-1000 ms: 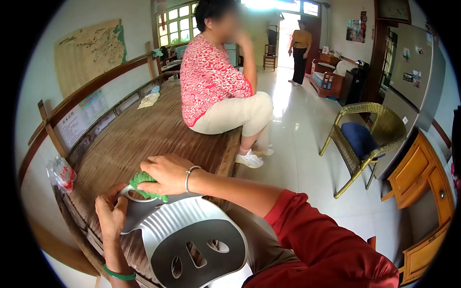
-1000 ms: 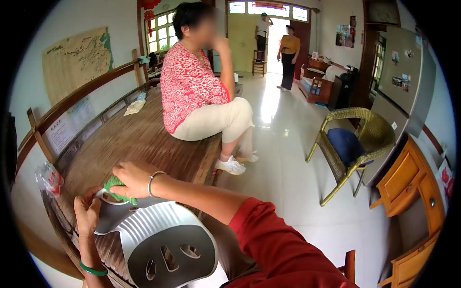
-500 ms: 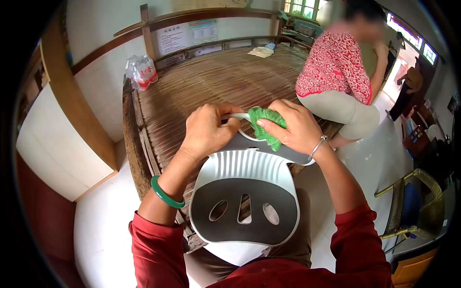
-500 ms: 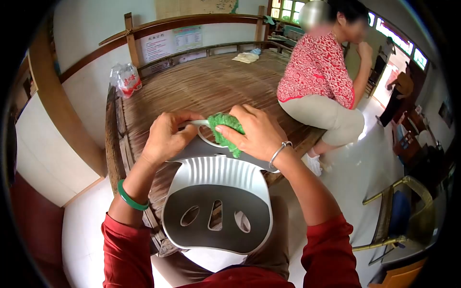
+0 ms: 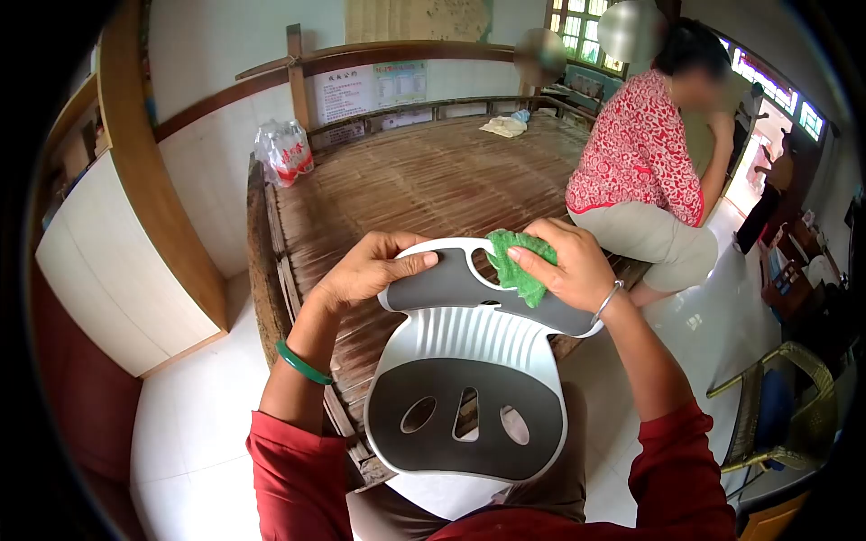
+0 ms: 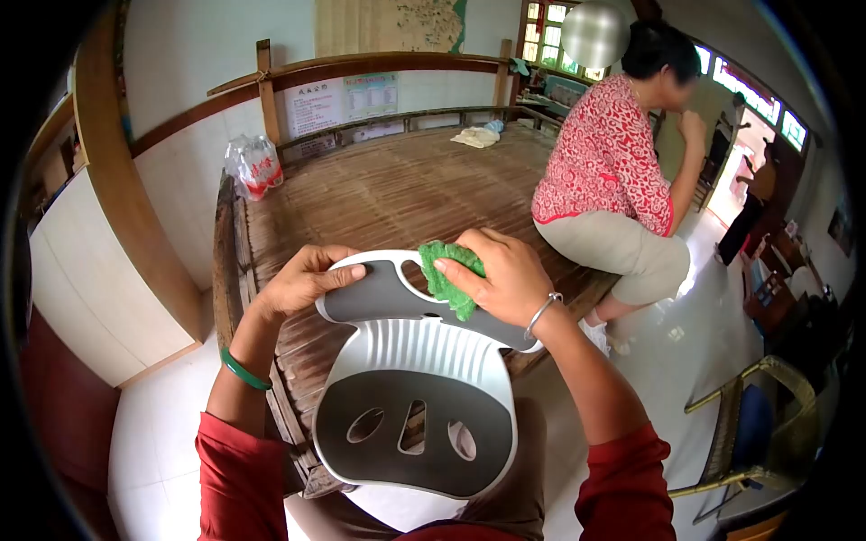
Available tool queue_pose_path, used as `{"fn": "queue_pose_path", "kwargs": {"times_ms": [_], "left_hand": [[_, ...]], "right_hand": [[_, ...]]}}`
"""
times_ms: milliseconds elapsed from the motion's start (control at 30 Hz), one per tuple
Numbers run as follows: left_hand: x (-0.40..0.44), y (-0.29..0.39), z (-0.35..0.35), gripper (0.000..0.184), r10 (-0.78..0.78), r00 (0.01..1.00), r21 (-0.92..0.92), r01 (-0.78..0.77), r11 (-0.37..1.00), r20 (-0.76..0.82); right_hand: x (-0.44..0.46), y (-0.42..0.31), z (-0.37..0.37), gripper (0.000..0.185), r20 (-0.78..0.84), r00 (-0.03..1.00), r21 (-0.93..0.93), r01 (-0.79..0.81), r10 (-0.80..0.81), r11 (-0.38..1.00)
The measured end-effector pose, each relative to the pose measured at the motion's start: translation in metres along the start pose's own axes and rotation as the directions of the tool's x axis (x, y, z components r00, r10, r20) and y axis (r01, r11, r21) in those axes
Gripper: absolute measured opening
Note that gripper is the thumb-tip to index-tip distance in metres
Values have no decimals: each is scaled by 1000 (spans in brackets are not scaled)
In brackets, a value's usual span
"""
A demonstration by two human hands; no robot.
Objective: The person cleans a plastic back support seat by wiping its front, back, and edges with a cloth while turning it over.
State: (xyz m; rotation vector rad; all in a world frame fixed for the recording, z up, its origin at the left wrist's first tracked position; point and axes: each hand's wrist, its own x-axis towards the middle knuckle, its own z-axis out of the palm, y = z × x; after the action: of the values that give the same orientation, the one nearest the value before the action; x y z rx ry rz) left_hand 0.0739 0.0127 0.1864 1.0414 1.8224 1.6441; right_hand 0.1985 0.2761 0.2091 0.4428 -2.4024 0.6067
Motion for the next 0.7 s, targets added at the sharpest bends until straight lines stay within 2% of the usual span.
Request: {"fn": "queue_pose_path", "kwargs": {"times_ms": [67,200,267,300,333,367,400,433,467,500,533,600,633,700], "left_hand": [[-1,-3,5,39,-24,999,86,27,996,-31],[0,-1,9,36,-28,998,111,35,993,-61],[3,-1,14,32,187,971,272,-142,952,-149],[1,10,22,31,316,929,490,-187,852,-195],[-1,20,34,32,302,911,565,-98,820,-281],[-2,26,43,31,364,890,634,-117,764,-275],[-5,32,55,30,426,867,688,-144,712,-259],[-5,35,62,31,391,896,827,-51,559,-209],[-5,33,70,33,474,855,913,-1,408,-211],[-3,26,72,33,547,816,947,1,321,-187],[-1,23,71,34,564,806,948,-11,318,-180],[0,22,70,37,580,794,948,-16,318,-181],[-2,22,69,37,585,791,946,-25,324,-180],[-4,22,70,39,592,788,958,-12,285,-166]], "right_hand": [[1,-1,3,33,-11,1000,-63,1,-2,998],[3,1,2,33,6,1000,-57,-13,13,998],[3,4,10,34,7,1000,-50,5,-5,999],[1,5,7,35,7,1000,-60,25,-24,998],[1,0,4,35,95,995,-82,-5,13,997],[3,-5,3,35,184,981,-107,-42,61,993],[2,-8,4,37,187,982,-75,-6,20,997],[2,-10,5,40,191,981,-36,38,-30,999],[0,-13,4,39,173,984,-63,48,-36,997],[1,-15,3,39,156,986,-82,67,-53,994],[3,-11,4,39,155,987,-106,61,-44,993],[7,-1,7,36,168,976,64,131,-140,989],[10,-2,9,36,172,976,53,129,-136,990],[13,-7,7,37,334,941,-113,-10,47,994]]}}
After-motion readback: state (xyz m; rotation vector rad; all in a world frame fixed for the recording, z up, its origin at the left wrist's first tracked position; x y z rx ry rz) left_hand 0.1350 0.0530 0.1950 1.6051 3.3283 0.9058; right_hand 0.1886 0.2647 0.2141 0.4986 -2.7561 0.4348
